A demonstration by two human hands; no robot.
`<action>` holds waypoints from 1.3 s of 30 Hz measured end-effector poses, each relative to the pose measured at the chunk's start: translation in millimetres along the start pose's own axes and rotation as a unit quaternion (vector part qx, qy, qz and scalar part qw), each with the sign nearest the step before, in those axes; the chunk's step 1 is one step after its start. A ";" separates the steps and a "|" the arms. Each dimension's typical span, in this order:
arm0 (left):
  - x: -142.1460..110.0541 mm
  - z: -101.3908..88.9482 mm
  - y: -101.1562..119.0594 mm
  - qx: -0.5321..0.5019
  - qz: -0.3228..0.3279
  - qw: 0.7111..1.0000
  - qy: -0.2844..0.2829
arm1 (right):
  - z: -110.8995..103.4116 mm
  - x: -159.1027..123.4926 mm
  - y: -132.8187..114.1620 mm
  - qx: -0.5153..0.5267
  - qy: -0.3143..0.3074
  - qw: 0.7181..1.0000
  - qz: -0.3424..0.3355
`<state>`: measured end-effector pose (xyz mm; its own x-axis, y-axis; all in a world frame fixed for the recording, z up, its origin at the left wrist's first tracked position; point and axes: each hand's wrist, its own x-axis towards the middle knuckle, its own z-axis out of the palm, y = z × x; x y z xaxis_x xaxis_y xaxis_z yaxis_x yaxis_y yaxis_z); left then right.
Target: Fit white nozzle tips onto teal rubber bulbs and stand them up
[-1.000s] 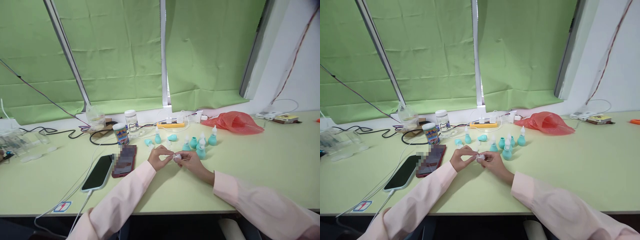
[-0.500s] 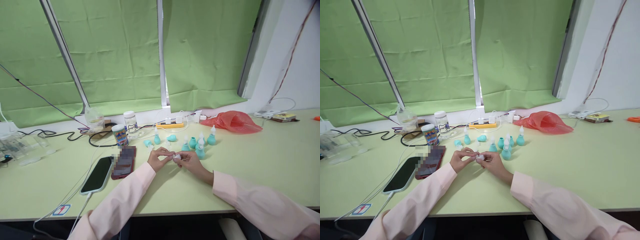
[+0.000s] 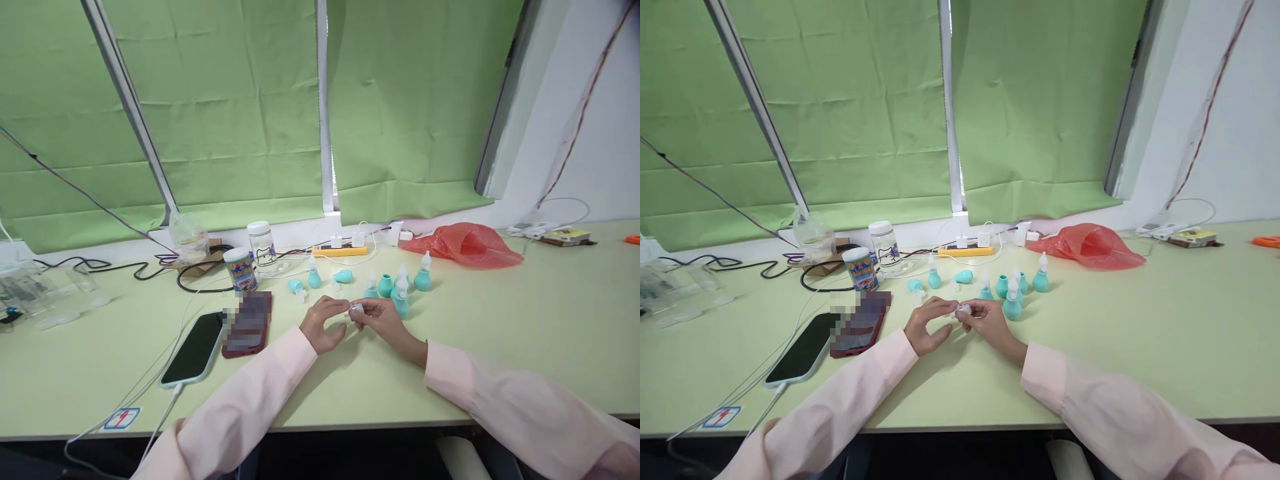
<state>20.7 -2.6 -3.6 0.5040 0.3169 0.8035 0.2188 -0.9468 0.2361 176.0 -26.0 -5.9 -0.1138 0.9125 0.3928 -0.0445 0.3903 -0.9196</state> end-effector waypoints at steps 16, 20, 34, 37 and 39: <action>-1.3 -4.9 4.3 0.228 0.086 0.967 -0.070 | 1.2 -3.0 -1.6 0.005 -0.074 0.996 0.047; 19.9 -35.0 -8.8 0.230 -0.014 0.967 -0.109 | 1.7 -1.7 -4.9 0.001 -0.016 0.998 0.064; 30.9 -51.0 -100.4 0.397 -0.257 0.811 -0.344 | 0.1 -0.3 1.8 -0.047 0.000 0.997 0.054; 31.2 -54.7 -99.3 0.393 -0.259 0.809 -0.353 | 0.9 0.5 3.1 -0.040 -0.004 0.999 0.032; 31.0 -56.5 -98.6 0.389 -0.265 0.808 -0.354 | 1.5 1.0 4.0 -0.031 -0.006 0.999 0.027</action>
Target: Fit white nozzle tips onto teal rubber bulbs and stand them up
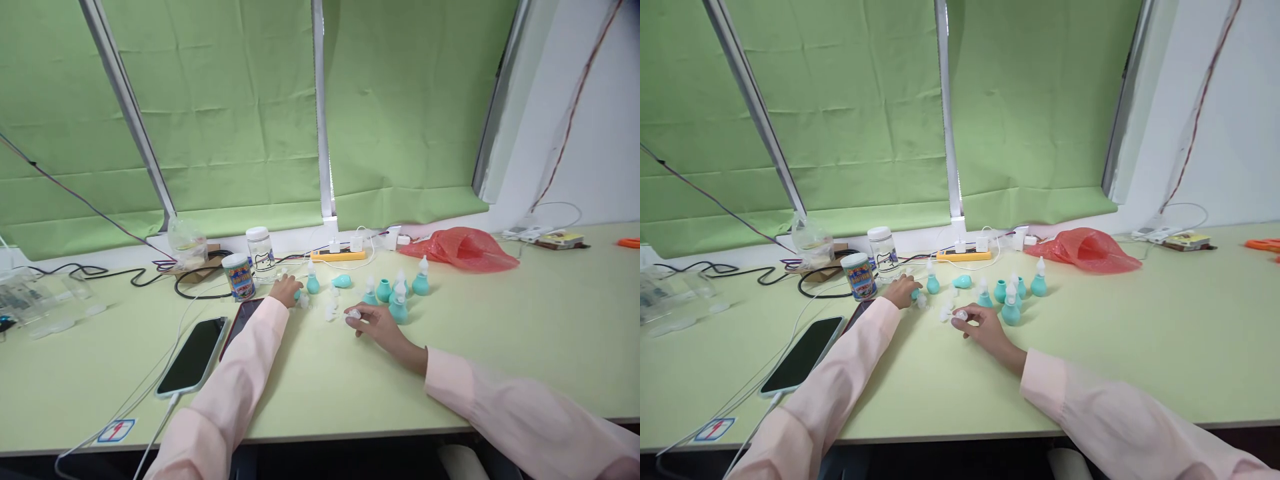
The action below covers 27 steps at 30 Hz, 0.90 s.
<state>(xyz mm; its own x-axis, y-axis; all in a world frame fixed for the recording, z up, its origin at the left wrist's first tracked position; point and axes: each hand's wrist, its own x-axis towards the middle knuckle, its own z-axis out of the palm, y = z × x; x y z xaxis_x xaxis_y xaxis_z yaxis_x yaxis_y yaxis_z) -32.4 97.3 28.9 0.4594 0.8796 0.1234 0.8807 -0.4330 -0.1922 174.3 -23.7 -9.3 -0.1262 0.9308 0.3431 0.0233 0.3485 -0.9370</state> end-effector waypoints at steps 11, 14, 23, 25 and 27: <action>-16.8 -28.6 -5.5 -0.110 -0.057 0.985 0.121 | 2.0 -2.9 3.4 -0.022 -0.036 0.999 -0.009; -36.8 -44.8 13.6 -0.429 -0.036 0.876 0.215 | 2.2 -4.2 1.2 -0.103 -0.021 0.994 -0.038; -71.4 -33.7 58.8 -0.783 0.039 0.618 -0.060 | 0.7 -11.4 -10.0 -0.310 -0.061 0.941 -0.125; -69.9 -29.5 57.5 -0.798 0.045 0.596 -0.082 | -0.6 -10.9 -8.1 -0.322 -0.067 0.936 -0.122; -69.1 -27.3 56.6 -0.808 0.049 0.581 -0.088 | -1.8 -9.9 -6.3 -0.329 -0.067 0.935 -0.116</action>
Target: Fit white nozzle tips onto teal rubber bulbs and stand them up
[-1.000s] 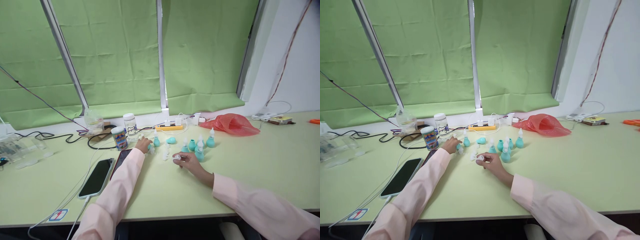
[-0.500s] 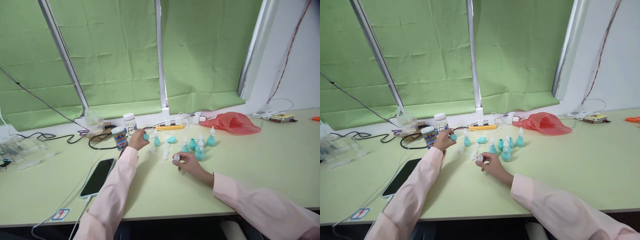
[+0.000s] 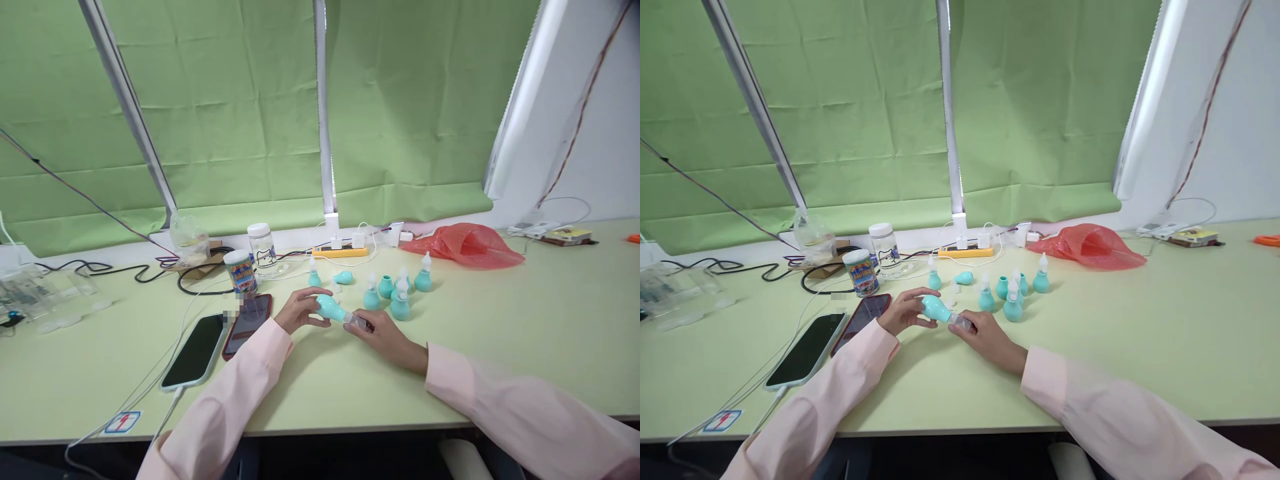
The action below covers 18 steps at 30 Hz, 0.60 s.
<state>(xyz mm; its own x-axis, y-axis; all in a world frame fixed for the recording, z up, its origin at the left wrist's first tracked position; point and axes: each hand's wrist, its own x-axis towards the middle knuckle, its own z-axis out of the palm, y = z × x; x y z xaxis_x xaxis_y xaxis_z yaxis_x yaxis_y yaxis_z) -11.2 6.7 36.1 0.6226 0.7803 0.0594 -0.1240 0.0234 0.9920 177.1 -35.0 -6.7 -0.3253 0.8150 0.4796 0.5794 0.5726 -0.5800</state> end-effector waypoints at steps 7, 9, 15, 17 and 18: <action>-0.4 0.3 -1.3 0.007 -0.008 1.000 0.027 | 1.1 -0.1 2.0 -0.062 -0.017 0.998 0.015; -0.2 0.2 -1.9 0.011 -0.017 1.000 0.019 | 2.2 -0.7 2.2 -0.094 -0.023 0.995 0.006; 3.1 8.4 -8.5 0.004 -0.047 0.999 -0.003 | 5.3 -2.0 5.1 -0.202 -0.025 0.979 -0.021; 4.9 12.9 -11.3 0.013 -0.058 0.998 0.005 | 6.0 -2.3 5.9 -0.230 -0.029 0.972 -0.030; 5.6 15.1 -12.5 0.026 -0.060 0.998 0.009 | 6.3 -2.4 6.1 -0.240 -0.030 0.970 -0.033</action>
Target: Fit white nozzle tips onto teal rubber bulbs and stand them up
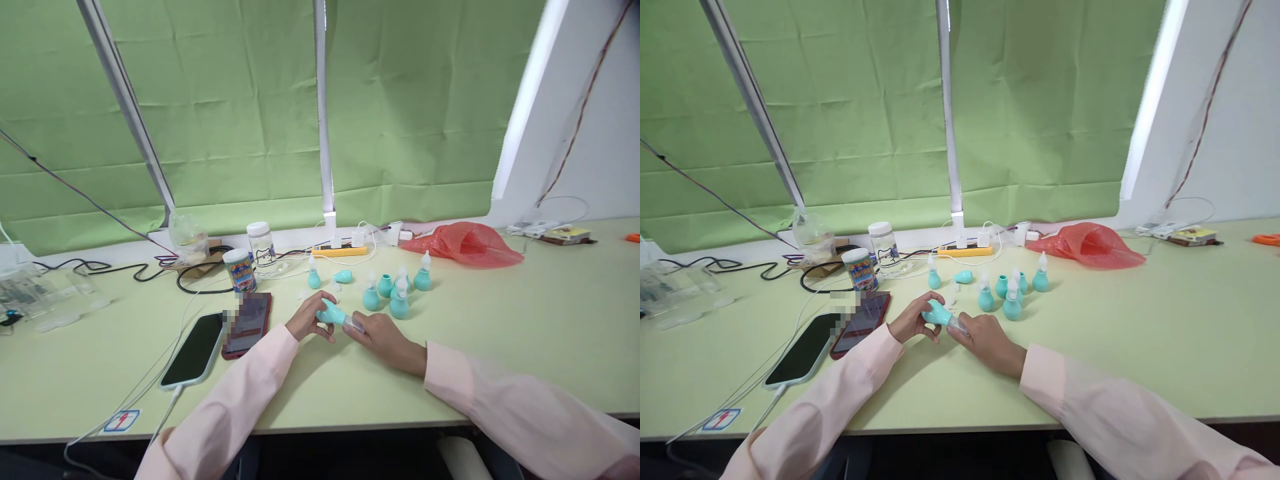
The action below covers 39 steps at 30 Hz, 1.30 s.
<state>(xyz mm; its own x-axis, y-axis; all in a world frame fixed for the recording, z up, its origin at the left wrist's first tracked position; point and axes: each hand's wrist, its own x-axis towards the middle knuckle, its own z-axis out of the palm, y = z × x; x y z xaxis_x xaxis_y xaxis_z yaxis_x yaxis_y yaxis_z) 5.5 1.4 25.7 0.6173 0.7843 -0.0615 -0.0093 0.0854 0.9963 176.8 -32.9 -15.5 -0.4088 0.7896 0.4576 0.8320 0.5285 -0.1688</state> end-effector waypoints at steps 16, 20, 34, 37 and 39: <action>4.1 8.5 -14.9 0.221 0.001 0.961 0.163 | 2.8 -6.4 -7.3 -0.156 0.040 0.983 -0.087; 4.1 9.9 -14.6 0.226 -0.023 0.959 0.172 | 1.9 -6.2 -7.5 -0.172 0.028 0.980 -0.100; 3.4 16.9 -23.4 0.209 0.036 0.957 0.198 | -8.5 -2.3 -9.4 0.255 -0.091 0.962 0.015; 2.4 21.1 -22.5 0.229 0.079 0.944 0.222 | -9.7 -0.3 -11.1 0.376 -0.086 0.922 0.048; 2.3 24.0 -22.2 0.246 0.108 0.932 0.242 | -8.2 1.0 -12.6 0.439 -0.086 0.890 0.084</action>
<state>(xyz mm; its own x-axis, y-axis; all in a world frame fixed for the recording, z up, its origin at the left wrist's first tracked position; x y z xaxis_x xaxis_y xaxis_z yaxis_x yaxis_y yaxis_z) 26.0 -13.5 4.9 0.2133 0.9466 0.2417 0.3429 -0.3042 0.8888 168.9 -41.3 -5.8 -0.4206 0.8763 0.2349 0.3028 0.3796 -0.8742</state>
